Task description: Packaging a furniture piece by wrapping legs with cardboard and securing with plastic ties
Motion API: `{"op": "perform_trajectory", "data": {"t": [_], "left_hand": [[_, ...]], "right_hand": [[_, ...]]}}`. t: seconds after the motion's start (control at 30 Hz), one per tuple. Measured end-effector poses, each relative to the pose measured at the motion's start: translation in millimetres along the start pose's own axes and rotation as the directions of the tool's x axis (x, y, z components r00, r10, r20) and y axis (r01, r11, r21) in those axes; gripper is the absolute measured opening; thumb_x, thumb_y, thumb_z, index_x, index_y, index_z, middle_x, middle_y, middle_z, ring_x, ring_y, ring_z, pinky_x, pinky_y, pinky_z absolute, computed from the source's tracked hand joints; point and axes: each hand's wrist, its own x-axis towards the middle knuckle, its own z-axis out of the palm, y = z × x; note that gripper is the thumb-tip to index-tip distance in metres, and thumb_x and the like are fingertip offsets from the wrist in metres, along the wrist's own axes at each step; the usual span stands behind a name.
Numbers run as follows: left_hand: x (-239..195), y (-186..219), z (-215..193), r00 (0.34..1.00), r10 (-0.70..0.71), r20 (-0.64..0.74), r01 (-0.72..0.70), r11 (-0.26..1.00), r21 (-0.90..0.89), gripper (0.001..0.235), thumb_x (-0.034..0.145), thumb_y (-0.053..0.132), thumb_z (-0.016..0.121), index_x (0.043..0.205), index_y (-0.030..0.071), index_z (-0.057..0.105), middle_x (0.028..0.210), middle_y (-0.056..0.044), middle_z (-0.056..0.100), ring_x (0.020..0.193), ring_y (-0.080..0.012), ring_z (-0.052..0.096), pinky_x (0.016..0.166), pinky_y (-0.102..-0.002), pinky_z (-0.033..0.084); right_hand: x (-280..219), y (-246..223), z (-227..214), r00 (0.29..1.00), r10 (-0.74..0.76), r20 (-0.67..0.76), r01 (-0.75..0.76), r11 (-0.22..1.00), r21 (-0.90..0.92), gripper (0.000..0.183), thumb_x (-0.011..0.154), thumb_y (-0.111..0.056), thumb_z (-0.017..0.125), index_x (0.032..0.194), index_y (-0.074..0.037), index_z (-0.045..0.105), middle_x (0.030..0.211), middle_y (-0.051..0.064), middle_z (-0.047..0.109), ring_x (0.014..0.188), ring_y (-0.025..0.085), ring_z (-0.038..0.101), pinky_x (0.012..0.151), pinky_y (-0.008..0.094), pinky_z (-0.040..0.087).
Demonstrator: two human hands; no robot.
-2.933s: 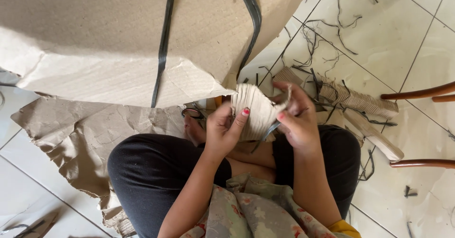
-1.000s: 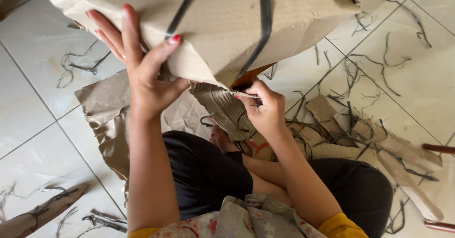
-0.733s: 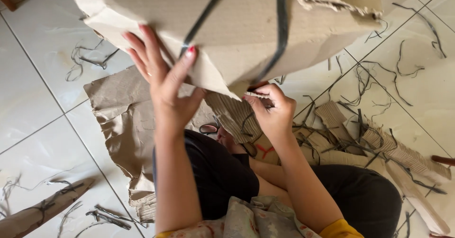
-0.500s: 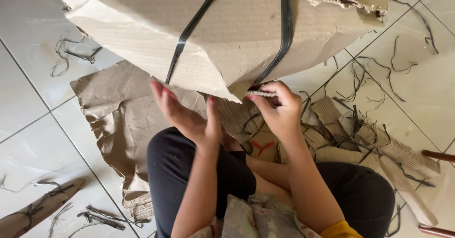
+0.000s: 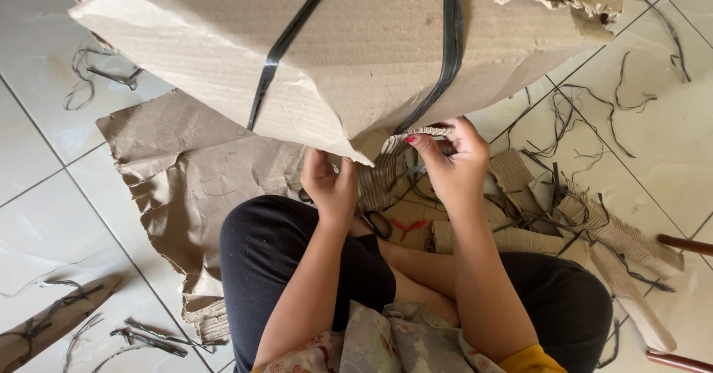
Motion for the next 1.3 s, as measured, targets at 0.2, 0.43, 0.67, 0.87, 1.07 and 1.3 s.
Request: {"op": "perform_trajectory", "data": {"t": [0.2, 0.43, 0.67, 0.87, 1.07, 1.3], "left_hand": [[-9.7, -67.4, -14.0, 0.986, -0.152, -0.067, 0.146, 0.986, -0.077, 0.028, 0.084, -0.017, 0.073, 0.108, -0.002, 0.071, 0.100, -0.013, 0.077, 0.103, -0.0135, 0.061, 0.089, -0.040, 0.055], [-3.5, -53.4, -5.1, 0.993, -0.110, -0.041, 0.108, 0.992, -0.064, 0.033, 0.081, -0.016, 0.075, 0.111, -0.003, 0.069, 0.101, -0.016, 0.074, 0.106, -0.0166, 0.062, 0.090, -0.043, 0.054], [-6.6, 2.1, 15.4, 0.994, 0.053, 0.100, -0.042, 0.994, -0.103, 0.054, 0.078, -0.009, 0.079, 0.128, -0.004, 0.060, 0.116, -0.016, 0.066, 0.115, -0.0280, 0.066, 0.097, -0.047, 0.054], [-7.3, -5.1, 23.6, 0.992, 0.089, 0.090, -0.083, 0.995, -0.061, 0.069, 0.073, -0.004, 0.094, 0.130, -0.006, 0.056, 0.113, -0.016, 0.065, 0.112, -0.0212, 0.064, 0.092, -0.042, 0.055], [-12.5, -20.7, 18.7, 0.989, 0.123, 0.077, -0.123, 0.992, -0.006, 0.067, 0.071, -0.002, 0.096, 0.126, -0.004, 0.058, 0.111, -0.015, 0.067, 0.109, -0.0229, 0.067, 0.090, -0.043, 0.056], [-10.2, -15.7, 20.5, 0.989, 0.105, 0.105, -0.105, 0.994, -0.005, 0.069, 0.073, -0.003, 0.094, 0.130, -0.001, 0.056, 0.113, -0.014, 0.068, 0.110, -0.0223, 0.067, 0.094, -0.044, 0.055]], "right_hand": [[-3.2, -14.8, 6.5, 1.000, -0.008, -0.029, 0.007, 1.000, -0.016, 0.025, 0.089, -0.012, 0.090, 0.087, 0.001, 0.069, 0.059, 0.011, 0.063, 0.049, 0.008, 0.049, 0.046, 0.024, 0.041], [-5.0, 7.4, 8.1, 0.993, 0.113, -0.016, -0.111, 0.989, 0.093, 0.039, 0.086, -0.008, 0.092, 0.077, -0.003, 0.055, 0.048, -0.002, 0.040, 0.046, 0.002, 0.037, 0.045, 0.017, 0.031], [-4.7, -0.5, 8.9, 0.980, 0.181, -0.084, -0.178, 0.983, 0.049, 0.057, 0.081, -0.028, 0.098, 0.096, -0.004, 0.048, 0.068, 0.008, 0.061, 0.061, 0.006, 0.053, 0.058, 0.020, 0.045], [-11.5, -2.3, -27.1, 0.976, 0.201, 0.083, -0.208, 0.974, 0.085, 0.015, 0.097, -0.006, 0.075, 0.103, 0.003, 0.064, 0.082, 0.018, 0.068, 0.066, 0.020, 0.065, 0.062, 0.030, 0.057], [-19.2, -35.6, -53.3, 0.989, 0.068, 0.132, -0.048, 0.989, -0.143, 0.021, 0.107, 0.006, 0.052, 0.119, 0.009, 0.069, 0.117, 0.031, 0.069, 0.099, 0.045, 0.072, 0.080, 0.050, 0.063], [-10.4, -46.9, -86.1, 0.870, 0.491, 0.040, -0.409, 0.764, -0.499, 0.052, 0.118, -0.029, 0.027, 0.130, 0.007, 0.062, 0.102, 0.035, 0.058, 0.056, 0.026, 0.057, 0.053, 0.043, 0.058]]}}
